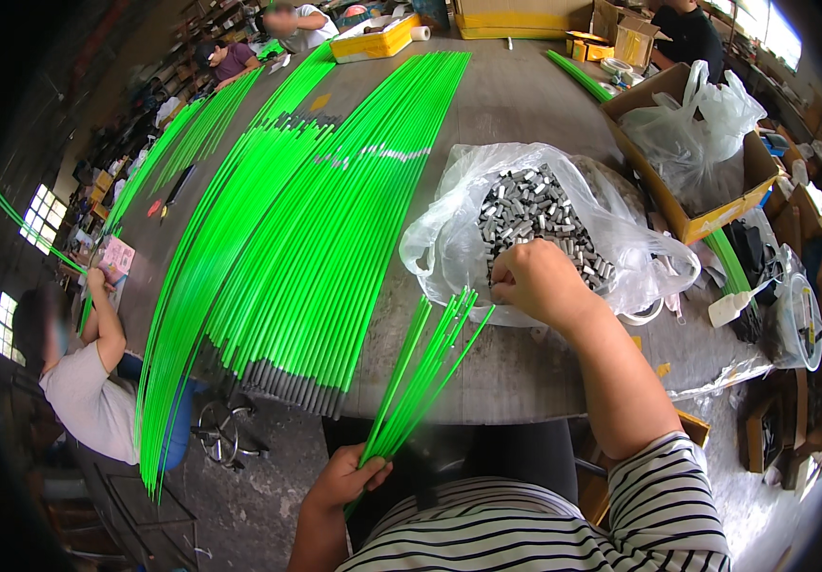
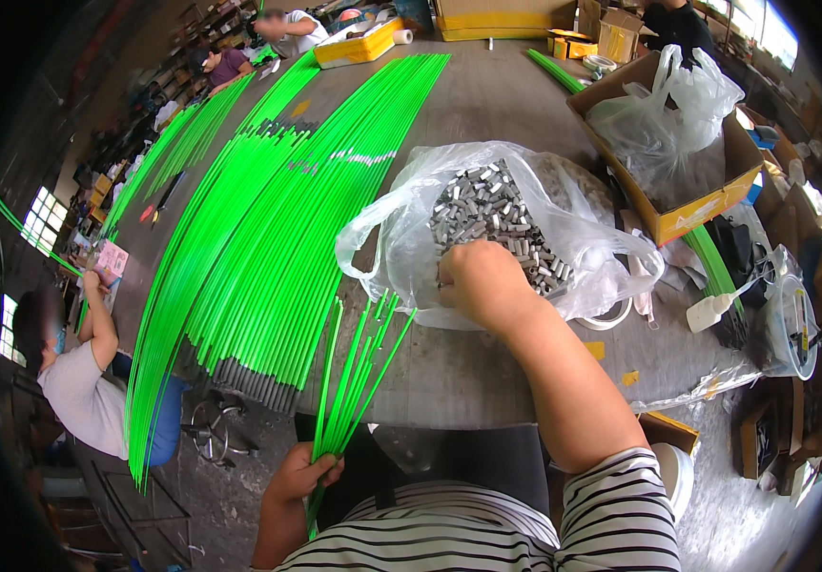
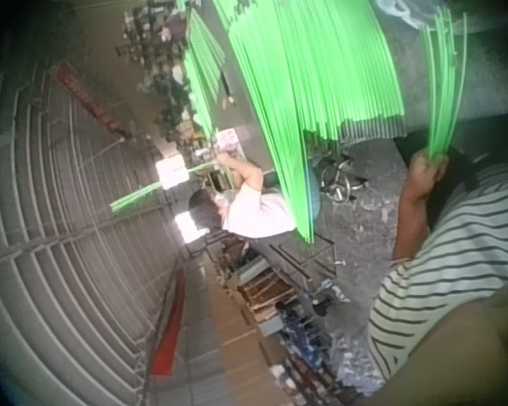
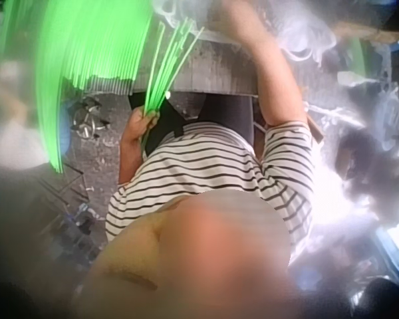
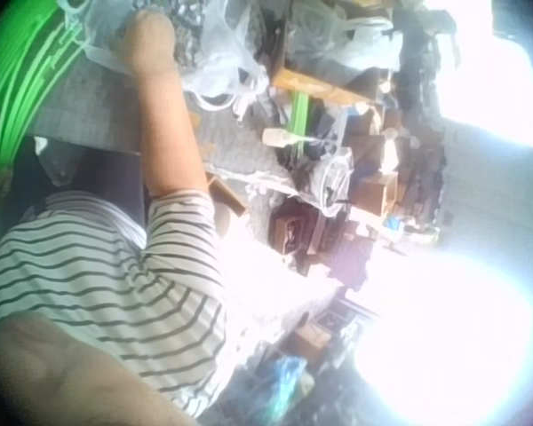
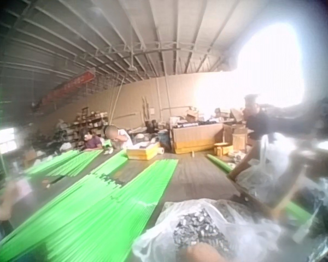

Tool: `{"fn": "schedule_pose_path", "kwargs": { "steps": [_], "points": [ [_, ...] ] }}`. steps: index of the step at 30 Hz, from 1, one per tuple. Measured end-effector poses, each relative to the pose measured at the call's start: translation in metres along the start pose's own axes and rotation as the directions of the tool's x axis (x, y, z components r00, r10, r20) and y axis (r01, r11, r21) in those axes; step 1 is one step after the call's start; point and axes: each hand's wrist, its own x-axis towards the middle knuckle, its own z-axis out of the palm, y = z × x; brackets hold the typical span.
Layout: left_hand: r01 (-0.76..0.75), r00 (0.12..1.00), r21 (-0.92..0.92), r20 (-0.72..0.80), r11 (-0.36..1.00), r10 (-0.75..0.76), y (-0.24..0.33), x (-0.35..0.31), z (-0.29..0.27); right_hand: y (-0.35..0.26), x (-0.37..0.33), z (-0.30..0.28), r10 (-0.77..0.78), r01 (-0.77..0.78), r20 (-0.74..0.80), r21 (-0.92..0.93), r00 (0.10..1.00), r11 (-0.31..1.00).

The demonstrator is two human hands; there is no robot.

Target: The person assembles long green poles by inserting small metal caps into their ends. They pick up bundles of poles, separate them, and attach the caps one by one before placing the finished poles back on the table.

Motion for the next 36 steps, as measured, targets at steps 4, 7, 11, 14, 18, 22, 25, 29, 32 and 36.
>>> {"fn": "schedule_pose_path", "kwargs": {
  "steps": [4, 7, 11, 14, 18, 22, 25, 29, 32, 36],
  "points": [
    [0.012, 1.000, -0.015, 0.018, 1.000, -0.011, -0.003, 0.001, -0.003, 0.000, 0.002, -0.008, 0.001, 0.068, -0.190, 0.355, 0.982, 0.932],
    [0.028, 0.999, -0.033, 0.044, 0.999, -0.026, -0.004, 0.003, -0.006, -0.014, -0.002, -0.028, 0.040, 0.131, -0.187, 0.808, 0.982, 0.574],
    [0.051, 0.994, -0.063, 0.097, 0.997, -0.044, -0.001, 0.006, -0.005, -0.027, -0.014, -0.034, -0.058, 0.222, -0.216, 0.902, 0.975, 0.371],
    [0.073, 0.991, -0.058, 0.120, 0.996, -0.066, 0.000, 0.008, -0.005, -0.026, -0.014, -0.039, -0.172, 0.271, -0.213, 0.829, 0.962, 0.489],
    [0.072, 0.989, -0.036, 0.132, 0.997, -0.067, -0.002, 0.008, -0.007, -0.024, -0.013, -0.037, -0.183, 0.256, -0.189, 0.833, 0.965, 0.490],
    [0.059, 0.989, -0.043, 0.138, 0.997, -0.053, -0.003, 0.007, -0.007, -0.024, -0.012, -0.037, -0.249, 0.302, -0.195, 0.792, 0.949, 0.530],
    [0.049, 0.989, -0.044, 0.144, 0.998, -0.042, -0.003, 0.008, -0.006, -0.025, -0.013, -0.037, -0.278, 0.326, -0.203, 0.783, 0.939, 0.530],
    [0.060, 0.991, -0.013, 0.120, 0.998, -0.058, -0.006, 0.008, -0.007, -0.025, -0.012, -0.035, -0.129, 0.215, -0.173, 0.841, 0.976, 0.496],
    [0.050, 0.995, -0.023, 0.093, 0.998, -0.048, -0.009, 0.005, -0.007, -0.013, -0.005, -0.034, 0.053, 0.059, -0.163, 0.612, 0.985, 0.789],
    [0.038, 0.995, -0.051, 0.099, 0.998, -0.032, -0.007, 0.007, -0.007, 0.012, -0.002, -0.005, 0.004, -0.013, -0.146, -0.056, 0.989, 0.998]
  ]
}}
